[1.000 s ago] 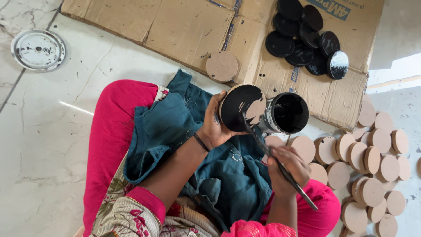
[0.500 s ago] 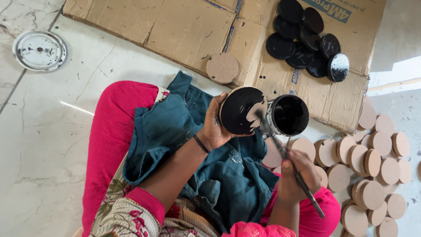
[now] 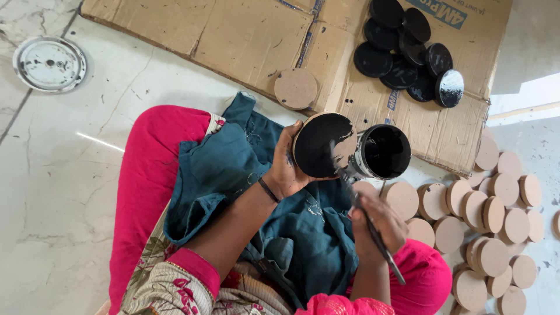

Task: The person sits on the floor and paints round wooden discs black using a brush and a can of black paint. They hold each disc in one hand, brush paint over its face, and place the finished disc on a cardboard sheet with other painted discs, repeating the cycle with unpainted discs from a pile.

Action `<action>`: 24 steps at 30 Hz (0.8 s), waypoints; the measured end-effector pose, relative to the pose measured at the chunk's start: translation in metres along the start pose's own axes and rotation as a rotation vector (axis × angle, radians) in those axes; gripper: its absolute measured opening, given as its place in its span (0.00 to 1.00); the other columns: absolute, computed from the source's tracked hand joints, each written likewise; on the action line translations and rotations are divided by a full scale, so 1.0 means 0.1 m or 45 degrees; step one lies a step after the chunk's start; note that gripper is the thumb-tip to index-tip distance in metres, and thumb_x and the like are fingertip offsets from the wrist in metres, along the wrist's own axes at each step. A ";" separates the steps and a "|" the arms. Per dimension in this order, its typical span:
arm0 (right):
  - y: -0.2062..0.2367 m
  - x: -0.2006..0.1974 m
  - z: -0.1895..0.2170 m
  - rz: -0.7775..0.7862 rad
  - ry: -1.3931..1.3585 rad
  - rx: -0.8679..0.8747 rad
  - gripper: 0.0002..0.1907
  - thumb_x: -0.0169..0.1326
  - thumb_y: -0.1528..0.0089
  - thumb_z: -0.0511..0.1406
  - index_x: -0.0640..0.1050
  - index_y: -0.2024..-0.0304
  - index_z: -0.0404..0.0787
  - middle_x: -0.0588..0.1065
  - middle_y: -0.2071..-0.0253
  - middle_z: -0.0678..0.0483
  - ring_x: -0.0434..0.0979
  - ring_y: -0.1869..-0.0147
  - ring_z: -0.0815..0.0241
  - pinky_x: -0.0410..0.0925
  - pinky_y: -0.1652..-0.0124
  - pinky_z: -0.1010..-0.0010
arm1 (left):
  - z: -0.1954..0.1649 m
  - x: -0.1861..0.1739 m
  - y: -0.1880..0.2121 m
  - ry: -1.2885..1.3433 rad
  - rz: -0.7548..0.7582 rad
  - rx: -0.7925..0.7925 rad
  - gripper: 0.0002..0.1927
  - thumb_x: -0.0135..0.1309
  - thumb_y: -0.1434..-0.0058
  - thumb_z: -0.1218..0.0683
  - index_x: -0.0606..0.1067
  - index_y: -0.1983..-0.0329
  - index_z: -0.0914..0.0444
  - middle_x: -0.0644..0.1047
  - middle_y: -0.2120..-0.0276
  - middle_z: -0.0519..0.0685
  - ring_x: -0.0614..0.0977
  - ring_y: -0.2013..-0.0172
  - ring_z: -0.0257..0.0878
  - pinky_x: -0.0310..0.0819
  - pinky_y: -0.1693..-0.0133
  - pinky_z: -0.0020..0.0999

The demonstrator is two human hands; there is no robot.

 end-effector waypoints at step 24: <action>-0.08 0.24 0.19 -0.086 0.243 -0.193 0.13 0.58 0.33 0.36 0.77 0.55 0.30 0.80 0.53 0.39 0.83 0.49 0.41 0.76 0.46 0.58 | 0.11 -0.08 -0.04 0.069 0.356 0.091 0.30 0.40 0.30 0.37 0.72 0.36 0.62 0.80 0.46 0.51 0.82 0.48 0.44 0.77 0.47 0.47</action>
Point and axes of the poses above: each hand's wrist, its own y-axis away from the middle knuckle, its own x-axis out of the palm, z = x × y, the point moved 5 cm from there along -y, towards the middle knuckle
